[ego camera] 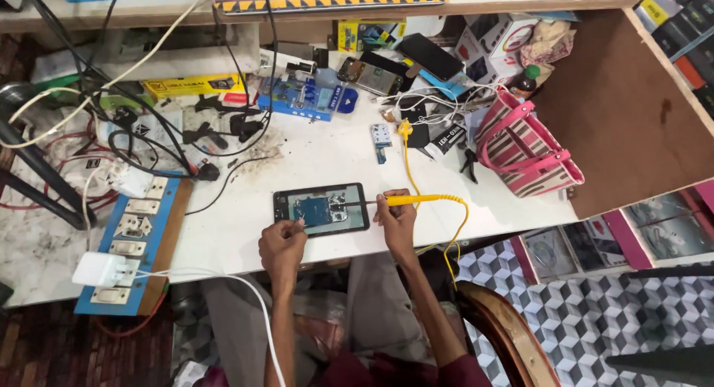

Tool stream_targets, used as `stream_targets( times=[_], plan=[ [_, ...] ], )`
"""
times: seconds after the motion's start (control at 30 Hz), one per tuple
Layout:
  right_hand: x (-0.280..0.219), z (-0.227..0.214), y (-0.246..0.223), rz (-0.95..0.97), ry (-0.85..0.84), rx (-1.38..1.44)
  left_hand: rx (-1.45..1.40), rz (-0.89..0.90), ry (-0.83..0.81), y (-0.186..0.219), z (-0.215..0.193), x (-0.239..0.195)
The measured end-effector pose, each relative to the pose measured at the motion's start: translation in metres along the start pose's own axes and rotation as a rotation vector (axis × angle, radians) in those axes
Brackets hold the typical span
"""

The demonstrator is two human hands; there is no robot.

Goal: The person uses a yellow soldering iron and a small metal tool to work on the exposed circuit board of a tablet lying on a cluttered workbench. They repeatedly apply the soldering iron to specific points on the board while manipulating components with the other hand.

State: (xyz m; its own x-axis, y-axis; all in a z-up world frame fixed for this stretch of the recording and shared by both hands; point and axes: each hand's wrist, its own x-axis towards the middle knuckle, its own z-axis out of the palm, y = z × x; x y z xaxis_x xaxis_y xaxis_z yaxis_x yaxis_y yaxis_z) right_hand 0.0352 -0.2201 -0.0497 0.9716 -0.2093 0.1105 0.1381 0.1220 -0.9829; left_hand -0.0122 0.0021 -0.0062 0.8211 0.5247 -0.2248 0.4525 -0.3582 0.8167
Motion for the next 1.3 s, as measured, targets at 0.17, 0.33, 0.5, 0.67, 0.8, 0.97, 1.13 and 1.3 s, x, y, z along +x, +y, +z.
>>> stream_targets(
  times=[0.17,0.33,0.5,0.67,0.8,0.97,1.13,1.3],
  plan=[
    [0.007,-0.005,0.008,-0.027,0.015,-0.067,-0.015,0.216,0.002,-0.01,0.006,0.016],
    [0.007,-0.001,0.005,-0.073,0.011,0.056,-0.242,0.06,-0.089,0.004,-0.004,0.018],
    [0.007,-0.006,0.005,-0.057,0.041,0.125,-0.258,-0.011,-0.068,0.019,-0.008,0.003],
    [0.003,-0.004,0.009,-0.08,0.052,0.063,-0.254,0.048,-0.097,0.015,-0.006,-0.001],
    [0.005,0.0,0.004,-0.064,0.065,0.062,-0.341,-0.012,-0.146,0.014,-0.003,0.006],
    [0.002,0.002,0.0,-0.09,0.052,0.049,-0.395,-0.07,-0.188,0.009,-0.002,0.01],
    [0.001,0.001,-0.001,-0.104,0.04,0.017,-0.372,-0.057,-0.138,0.006,-0.001,0.009],
    [0.001,0.0,0.002,-0.092,0.043,0.035,-0.17,0.038,-0.005,0.006,0.001,0.006]
  ],
)
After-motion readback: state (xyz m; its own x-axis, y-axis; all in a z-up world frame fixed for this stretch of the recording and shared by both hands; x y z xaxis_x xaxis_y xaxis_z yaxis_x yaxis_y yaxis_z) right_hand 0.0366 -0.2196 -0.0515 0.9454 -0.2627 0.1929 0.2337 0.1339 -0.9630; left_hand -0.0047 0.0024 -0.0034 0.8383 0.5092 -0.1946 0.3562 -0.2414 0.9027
